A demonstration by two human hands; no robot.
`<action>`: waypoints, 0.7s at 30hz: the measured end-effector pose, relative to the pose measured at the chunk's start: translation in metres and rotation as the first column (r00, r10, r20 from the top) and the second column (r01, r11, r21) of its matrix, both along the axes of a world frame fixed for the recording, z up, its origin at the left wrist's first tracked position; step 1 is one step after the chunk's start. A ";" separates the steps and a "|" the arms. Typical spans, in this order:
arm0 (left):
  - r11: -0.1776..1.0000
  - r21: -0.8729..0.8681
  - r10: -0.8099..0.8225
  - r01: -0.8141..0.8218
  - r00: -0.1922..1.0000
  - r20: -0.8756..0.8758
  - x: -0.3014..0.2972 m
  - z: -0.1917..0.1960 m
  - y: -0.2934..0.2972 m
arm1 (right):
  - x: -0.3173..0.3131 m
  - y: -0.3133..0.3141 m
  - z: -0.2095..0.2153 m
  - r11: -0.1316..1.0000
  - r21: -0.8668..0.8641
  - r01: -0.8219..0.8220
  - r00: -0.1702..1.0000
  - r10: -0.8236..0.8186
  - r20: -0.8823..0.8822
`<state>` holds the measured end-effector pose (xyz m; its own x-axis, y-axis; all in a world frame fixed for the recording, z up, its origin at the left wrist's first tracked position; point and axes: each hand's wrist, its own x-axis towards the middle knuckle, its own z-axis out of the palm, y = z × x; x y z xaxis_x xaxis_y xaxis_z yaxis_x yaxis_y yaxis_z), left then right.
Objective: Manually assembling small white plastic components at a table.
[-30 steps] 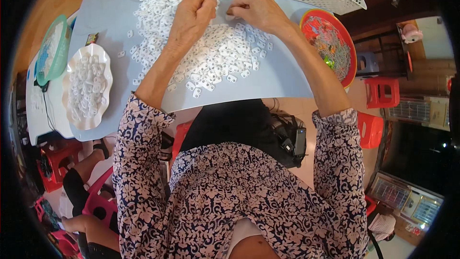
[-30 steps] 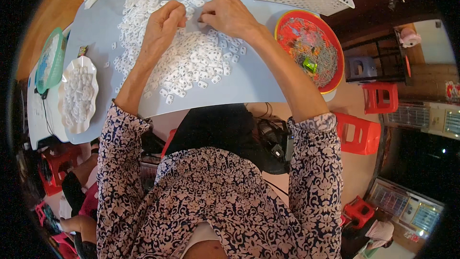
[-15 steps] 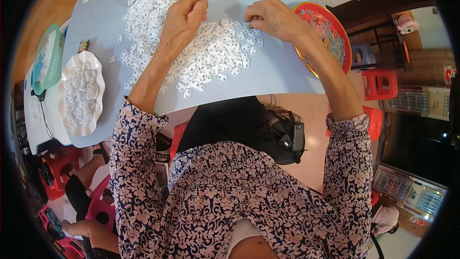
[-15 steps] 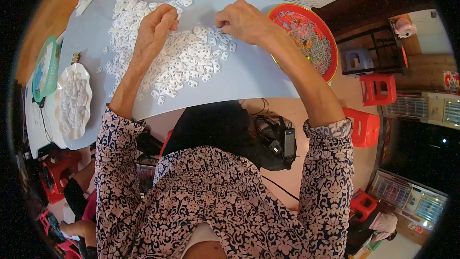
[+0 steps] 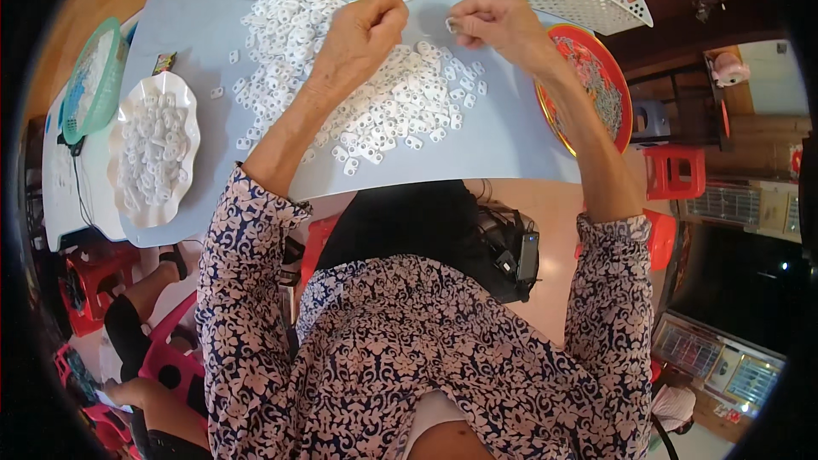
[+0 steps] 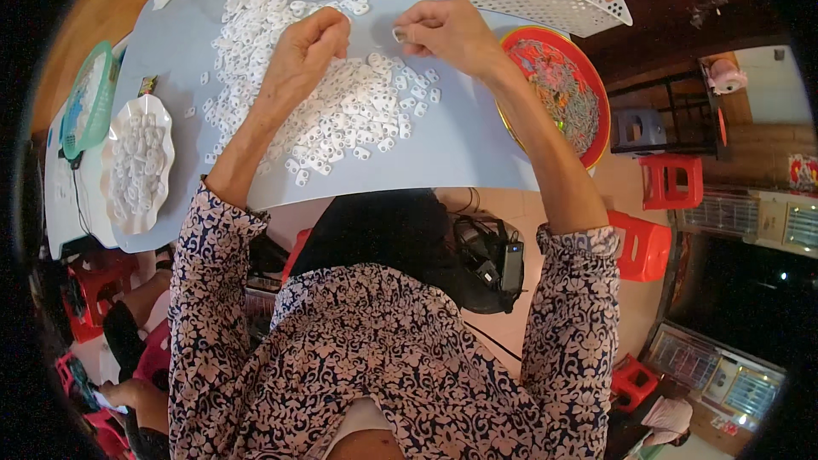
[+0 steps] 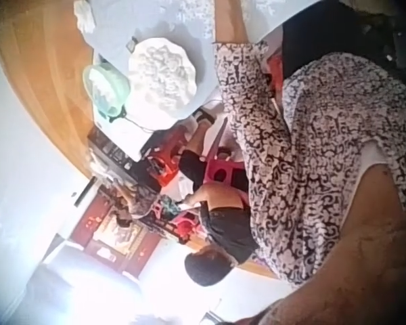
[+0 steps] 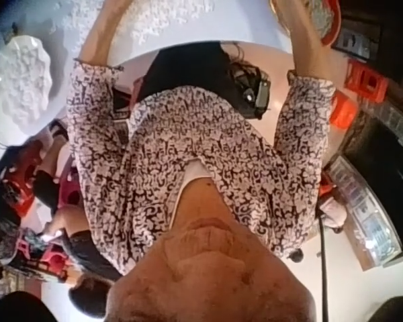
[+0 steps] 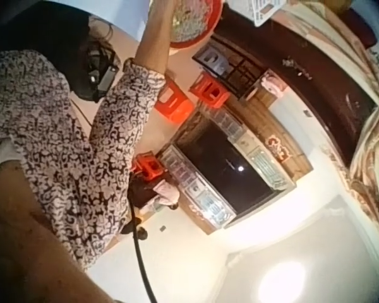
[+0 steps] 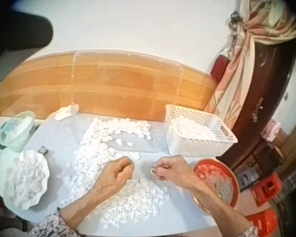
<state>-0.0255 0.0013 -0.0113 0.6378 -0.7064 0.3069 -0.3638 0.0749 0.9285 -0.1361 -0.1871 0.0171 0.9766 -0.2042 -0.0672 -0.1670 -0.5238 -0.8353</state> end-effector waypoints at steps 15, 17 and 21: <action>0.995 -0.076 -0.088 0.071 0.964 -0.251 0.004 -0.003 -0.001 | 0.021 0.048 -0.023 0.670 0.728 0.147 0.911 -0.378 0.165; 0.995 -0.062 -0.086 0.073 0.966 -0.243 0.005 -0.002 -0.002 | 0.020 0.044 -0.025 0.733 0.668 0.128 0.915 -0.347 0.206; 0.997 -0.072 -0.035 0.022 0.982 -0.184 0.005 -0.007 -0.003 | 0.022 0.048 -0.015 0.880 0.459 0.123 0.908 -0.287 0.306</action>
<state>-0.0203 -0.0015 -0.0181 0.6677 -0.7066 0.2343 -0.1833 0.1490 0.9717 -0.1142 -0.1390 0.0025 0.8883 -0.4345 0.1488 0.1186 -0.0959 -0.9883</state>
